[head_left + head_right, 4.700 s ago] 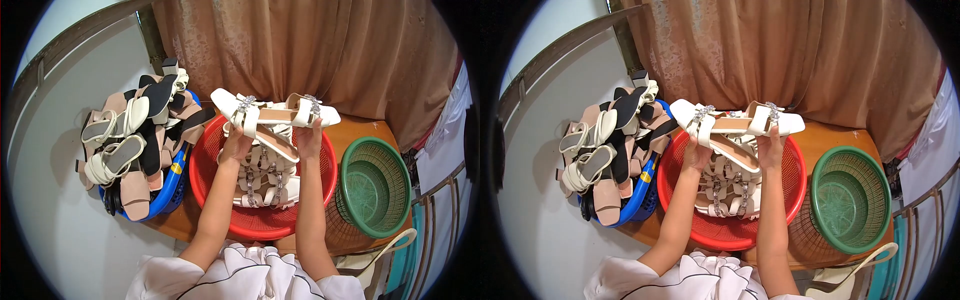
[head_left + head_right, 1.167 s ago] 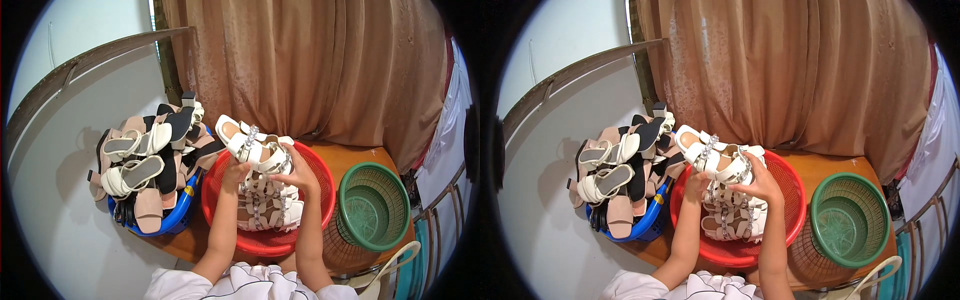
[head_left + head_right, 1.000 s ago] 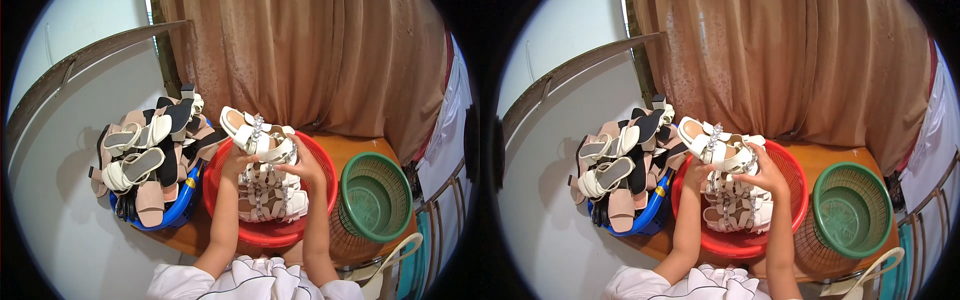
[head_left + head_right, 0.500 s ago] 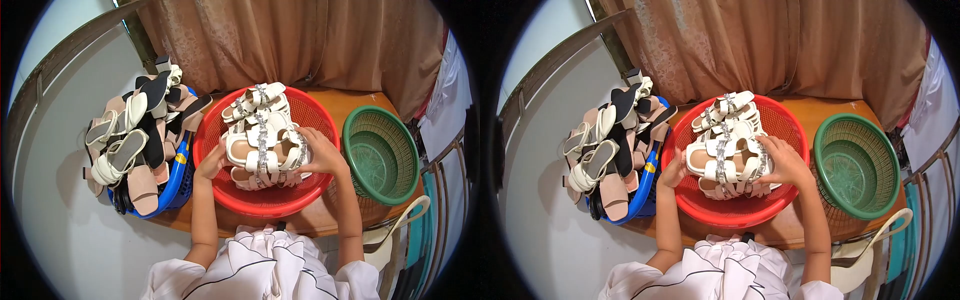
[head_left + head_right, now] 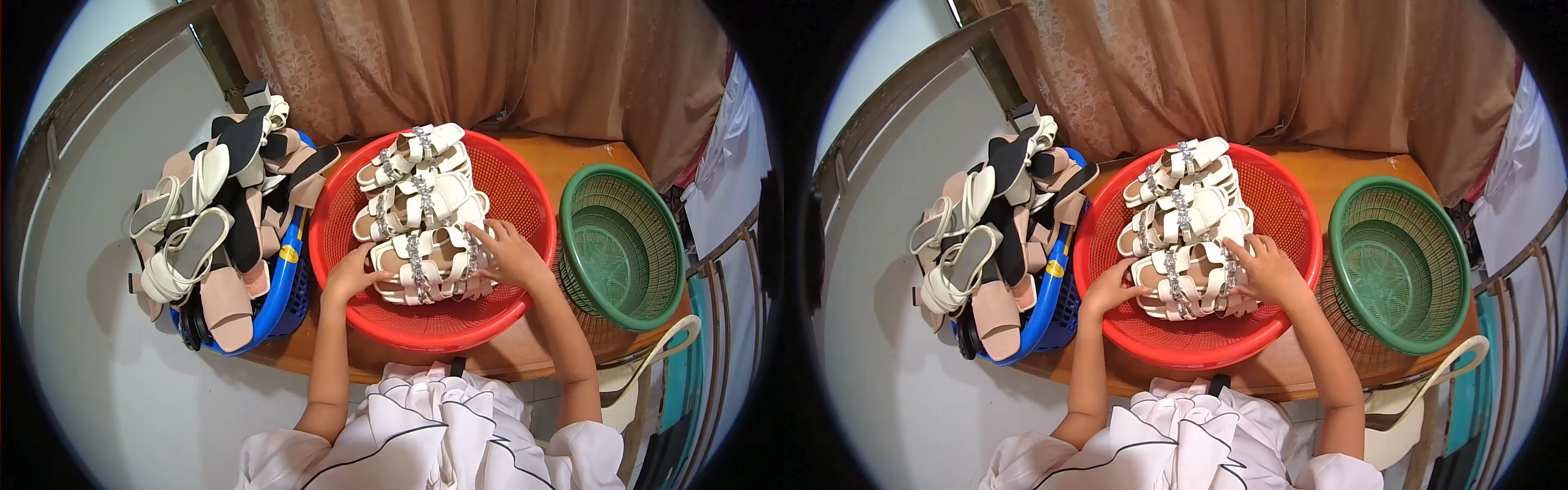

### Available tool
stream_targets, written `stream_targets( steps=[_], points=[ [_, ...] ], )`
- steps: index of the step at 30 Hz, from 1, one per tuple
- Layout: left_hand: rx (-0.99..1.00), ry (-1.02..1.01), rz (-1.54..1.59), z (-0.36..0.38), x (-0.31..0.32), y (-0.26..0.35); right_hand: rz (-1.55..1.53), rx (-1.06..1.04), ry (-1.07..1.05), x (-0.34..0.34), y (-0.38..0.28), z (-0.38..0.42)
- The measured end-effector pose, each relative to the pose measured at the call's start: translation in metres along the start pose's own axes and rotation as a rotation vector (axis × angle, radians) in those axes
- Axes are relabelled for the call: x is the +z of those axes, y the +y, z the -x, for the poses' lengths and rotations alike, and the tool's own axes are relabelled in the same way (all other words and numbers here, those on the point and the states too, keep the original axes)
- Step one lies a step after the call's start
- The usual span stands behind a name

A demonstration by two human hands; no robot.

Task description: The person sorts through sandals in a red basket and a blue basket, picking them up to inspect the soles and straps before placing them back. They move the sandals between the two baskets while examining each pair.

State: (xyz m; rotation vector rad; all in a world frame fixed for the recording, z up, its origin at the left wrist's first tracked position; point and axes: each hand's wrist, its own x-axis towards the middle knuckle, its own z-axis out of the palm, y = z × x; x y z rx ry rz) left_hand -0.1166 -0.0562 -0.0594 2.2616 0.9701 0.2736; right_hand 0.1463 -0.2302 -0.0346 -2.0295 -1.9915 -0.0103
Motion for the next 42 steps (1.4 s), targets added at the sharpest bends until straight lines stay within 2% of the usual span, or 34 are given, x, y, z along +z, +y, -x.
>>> stream_targets(
  steps=[1,4,8,11,14,17,22,26,33,38,40,42],
  points=[
    [0.054,0.006,-0.029,0.001,0.000,0.000,-0.009,0.009,-0.016,-0.001,0.000,-0.001],
    [-0.138,-0.179,-0.178,0.005,-0.008,0.020,-0.028,-0.027,-0.026,-0.002,-0.001,-0.002],
    [-0.093,-0.158,-0.231,-0.003,0.003,-0.002,-0.052,0.021,-0.076,0.001,-0.002,-0.003],
    [-0.129,-0.150,-0.285,0.002,-0.002,0.011,-0.068,0.048,-0.123,-0.005,-0.002,-0.004],
    [-0.093,-0.004,-0.267,0.011,-0.006,0.016,-0.087,0.027,-0.075,-0.003,0.001,0.001],
    [-0.021,0.231,-0.238,0.023,-0.003,0.020,-0.084,0.004,-0.027,-0.008,-0.001,0.008],
    [0.018,0.401,-0.182,0.047,-0.010,0.040,-0.059,-0.039,0.050,-0.018,-0.017,0.009],
    [0.079,0.530,-0.165,0.067,-0.018,0.048,-0.098,-0.142,0.072,-0.022,-0.033,0.003],
    [0.057,0.767,0.017,0.108,-0.054,0.062,-0.178,-0.351,0.086,-0.034,-0.080,-0.029],
    [0.084,1.032,0.081,0.137,-0.086,0.045,-0.326,-0.484,0.092,-0.052,-0.130,-0.065],
    [0.101,1.129,0.143,0.147,-0.102,0.031,-0.347,-0.566,0.179,-0.055,-0.151,-0.080],
    [0.128,1.195,0.049,0.158,-0.118,0.009,-0.391,-0.567,0.206,-0.054,-0.173,-0.097]
  ],
)
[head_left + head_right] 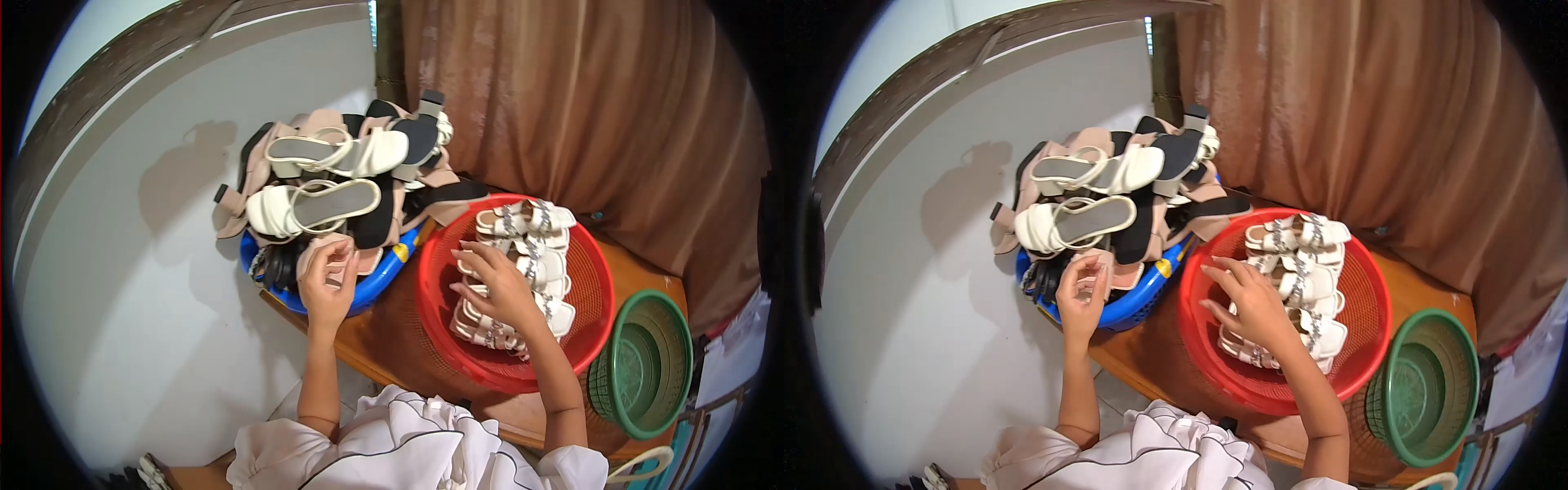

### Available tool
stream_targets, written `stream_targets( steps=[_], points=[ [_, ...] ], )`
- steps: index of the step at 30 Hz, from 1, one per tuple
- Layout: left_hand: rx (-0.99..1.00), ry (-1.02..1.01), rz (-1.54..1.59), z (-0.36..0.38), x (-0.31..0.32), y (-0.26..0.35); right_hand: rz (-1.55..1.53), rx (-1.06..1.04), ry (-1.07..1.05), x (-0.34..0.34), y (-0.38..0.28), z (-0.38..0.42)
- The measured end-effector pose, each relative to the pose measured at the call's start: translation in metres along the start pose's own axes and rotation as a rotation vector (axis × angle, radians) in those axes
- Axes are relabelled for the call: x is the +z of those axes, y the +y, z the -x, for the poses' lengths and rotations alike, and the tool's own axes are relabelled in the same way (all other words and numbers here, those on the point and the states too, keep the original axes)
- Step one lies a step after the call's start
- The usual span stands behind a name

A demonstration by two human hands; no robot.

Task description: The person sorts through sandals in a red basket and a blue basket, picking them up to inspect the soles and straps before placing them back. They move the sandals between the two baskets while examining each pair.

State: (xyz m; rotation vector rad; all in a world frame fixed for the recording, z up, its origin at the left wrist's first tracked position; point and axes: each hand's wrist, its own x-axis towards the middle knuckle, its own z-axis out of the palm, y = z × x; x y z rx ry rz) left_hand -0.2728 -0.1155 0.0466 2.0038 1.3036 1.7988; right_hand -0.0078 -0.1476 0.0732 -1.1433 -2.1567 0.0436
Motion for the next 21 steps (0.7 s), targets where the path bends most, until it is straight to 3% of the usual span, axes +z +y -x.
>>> stream_targets(
  steps=[2,6,8,11,15,21],
  points=[
    [-0.187,0.064,0.240,-0.004,-0.013,-0.016,-0.259,0.108,0.065,0.014,-0.007,-0.026],
    [-0.295,0.077,0.303,-0.013,-0.043,-0.037,-1.005,0.360,0.074,0.060,0.007,-0.088],
    [-0.319,0.090,0.309,-0.013,-0.056,-0.049,-1.114,0.589,0.040,0.064,0.012,-0.120],
    [-0.341,0.126,0.351,-0.016,-0.074,-0.065,-1.165,0.764,0.008,0.082,0.023,-0.156],
    [-0.359,0.170,0.349,-0.025,-0.092,-0.084,-1.270,0.764,0.065,0.092,0.016,-0.171],
    [-0.366,0.190,0.342,-0.028,-0.105,-0.101,-1.191,0.721,0.227,0.097,0.008,-0.179]
  ],
)
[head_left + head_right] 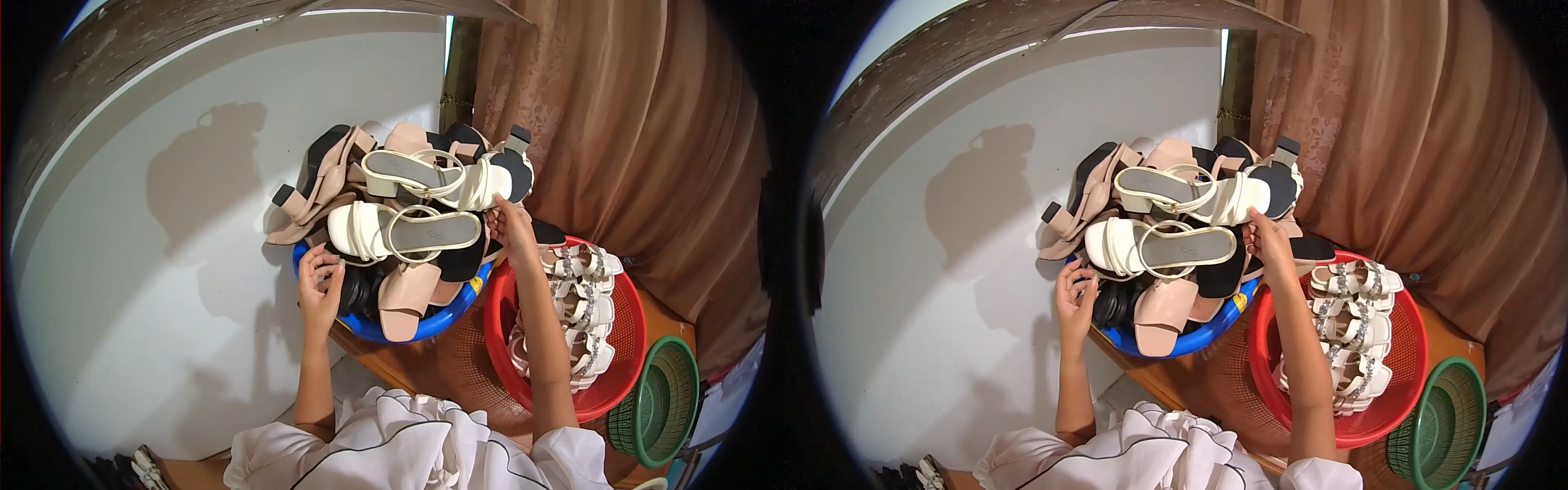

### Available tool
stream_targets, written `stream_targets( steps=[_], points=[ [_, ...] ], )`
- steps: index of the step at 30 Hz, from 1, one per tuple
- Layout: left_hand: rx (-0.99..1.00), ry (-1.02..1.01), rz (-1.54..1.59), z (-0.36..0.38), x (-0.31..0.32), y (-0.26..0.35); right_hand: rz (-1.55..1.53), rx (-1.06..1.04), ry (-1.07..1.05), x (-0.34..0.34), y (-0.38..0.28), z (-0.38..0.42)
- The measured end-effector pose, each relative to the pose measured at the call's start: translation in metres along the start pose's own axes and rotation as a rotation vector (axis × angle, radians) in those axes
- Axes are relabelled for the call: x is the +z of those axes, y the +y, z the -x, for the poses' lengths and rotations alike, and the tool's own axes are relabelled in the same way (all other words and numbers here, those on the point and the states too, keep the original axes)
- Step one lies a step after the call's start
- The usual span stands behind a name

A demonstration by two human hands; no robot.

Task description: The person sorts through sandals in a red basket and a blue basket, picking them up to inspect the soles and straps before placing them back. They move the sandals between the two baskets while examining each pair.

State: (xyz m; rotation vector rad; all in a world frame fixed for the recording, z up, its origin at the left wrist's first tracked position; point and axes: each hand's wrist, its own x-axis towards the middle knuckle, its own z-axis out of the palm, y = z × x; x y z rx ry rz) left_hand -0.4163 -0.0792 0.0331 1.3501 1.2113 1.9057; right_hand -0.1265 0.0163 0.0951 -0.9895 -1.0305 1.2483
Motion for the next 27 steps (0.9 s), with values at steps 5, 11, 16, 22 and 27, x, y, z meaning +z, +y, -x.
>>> stream_targets(
  steps=[5,11,16,22,27],
  points=[
    [-0.027,-0.017,-0.039,-0.005,-0.008,-0.008,-0.003,-0.125,0.121,0.009,0.004,0.001],
    [0.023,-0.094,-0.165,-0.023,-0.011,-0.020,-0.050,-0.202,0.150,0.017,0.010,0.003],
    [-0.042,-0.135,-0.032,-0.041,-0.010,-0.029,-0.140,-0.254,0.176,0.013,0.018,0.004],
    [-0.172,-0.280,-0.082,-0.054,-0.005,-0.038,-0.214,-0.285,0.215,0.008,0.008,0.014],
    [-0.125,-0.227,0.067,-0.053,0.006,-0.040,-0.304,-0.296,0.258,-0.014,-0.005,0.015]
  ],
)
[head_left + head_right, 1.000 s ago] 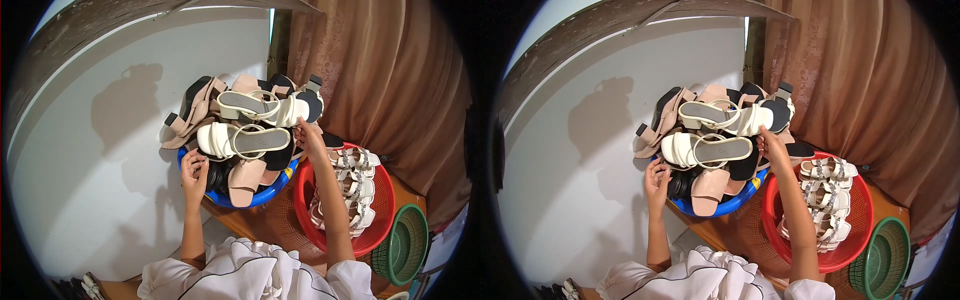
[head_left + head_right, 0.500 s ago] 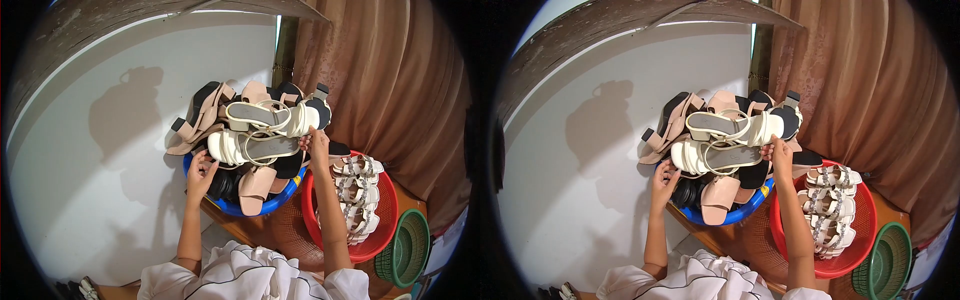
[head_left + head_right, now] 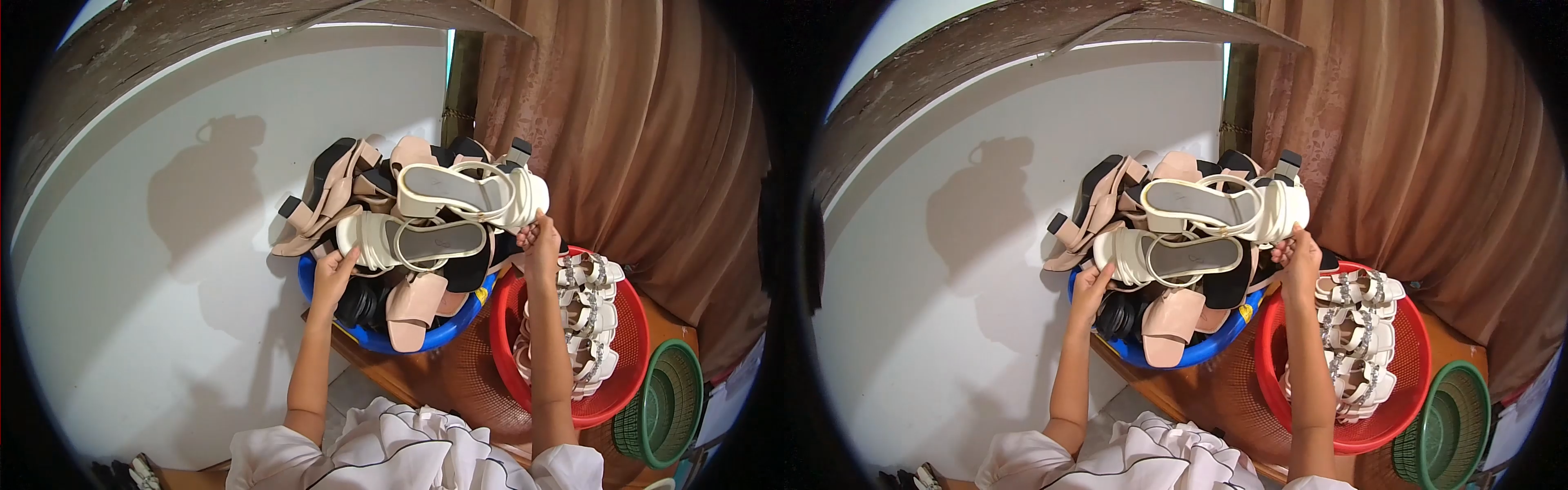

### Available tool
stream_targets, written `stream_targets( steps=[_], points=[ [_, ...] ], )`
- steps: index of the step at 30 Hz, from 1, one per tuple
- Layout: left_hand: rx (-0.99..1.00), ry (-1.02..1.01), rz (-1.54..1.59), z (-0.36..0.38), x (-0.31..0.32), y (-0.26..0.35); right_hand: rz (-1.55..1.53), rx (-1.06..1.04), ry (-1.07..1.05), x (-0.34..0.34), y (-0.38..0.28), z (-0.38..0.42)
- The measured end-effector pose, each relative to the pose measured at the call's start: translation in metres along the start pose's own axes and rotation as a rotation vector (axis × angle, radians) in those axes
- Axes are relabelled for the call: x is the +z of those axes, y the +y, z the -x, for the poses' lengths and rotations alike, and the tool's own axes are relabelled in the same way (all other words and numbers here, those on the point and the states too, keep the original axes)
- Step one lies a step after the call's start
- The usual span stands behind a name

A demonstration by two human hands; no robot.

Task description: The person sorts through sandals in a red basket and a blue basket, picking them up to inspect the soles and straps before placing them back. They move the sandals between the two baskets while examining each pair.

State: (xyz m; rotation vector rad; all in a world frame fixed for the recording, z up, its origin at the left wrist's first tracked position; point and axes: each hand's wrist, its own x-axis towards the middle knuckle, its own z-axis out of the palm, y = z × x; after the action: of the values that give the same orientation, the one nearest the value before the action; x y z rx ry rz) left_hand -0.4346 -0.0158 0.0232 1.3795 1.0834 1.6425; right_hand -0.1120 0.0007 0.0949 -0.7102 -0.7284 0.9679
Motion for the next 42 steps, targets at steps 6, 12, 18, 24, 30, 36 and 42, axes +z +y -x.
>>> stream_targets(
  steps=[6,12,18,24,30,36,42],
  points=[
    [-0.035,0.121,0.001,0.004,0.005,0.016,-0.045,-0.004,0.060,-0.027,-0.018,-0.002],
    [0.048,0.145,0.029,0.001,0.000,0.025,0.043,-0.013,0.099,-0.067,-0.035,0.004],
    [0.100,0.120,-0.014,-0.009,0.012,0.053,0.063,-0.030,0.156,-0.108,-0.055,0.016],
    [0.208,-0.090,-0.083,-0.023,0.056,0.081,0.130,-0.180,0.092,-0.176,-0.080,0.009],
    [0.495,-0.375,-0.203,-0.036,0.151,0.109,0.358,-0.197,-0.079,-0.215,-0.128,0.030],
    [0.568,-0.792,-0.119,-0.026,0.256,0.130,0.635,-0.356,-0.075,-0.269,-0.160,0.045],
    [0.299,-0.878,0.177,0.001,0.351,0.105,0.678,-0.475,0.003,-0.297,-0.185,0.064]
  ],
)
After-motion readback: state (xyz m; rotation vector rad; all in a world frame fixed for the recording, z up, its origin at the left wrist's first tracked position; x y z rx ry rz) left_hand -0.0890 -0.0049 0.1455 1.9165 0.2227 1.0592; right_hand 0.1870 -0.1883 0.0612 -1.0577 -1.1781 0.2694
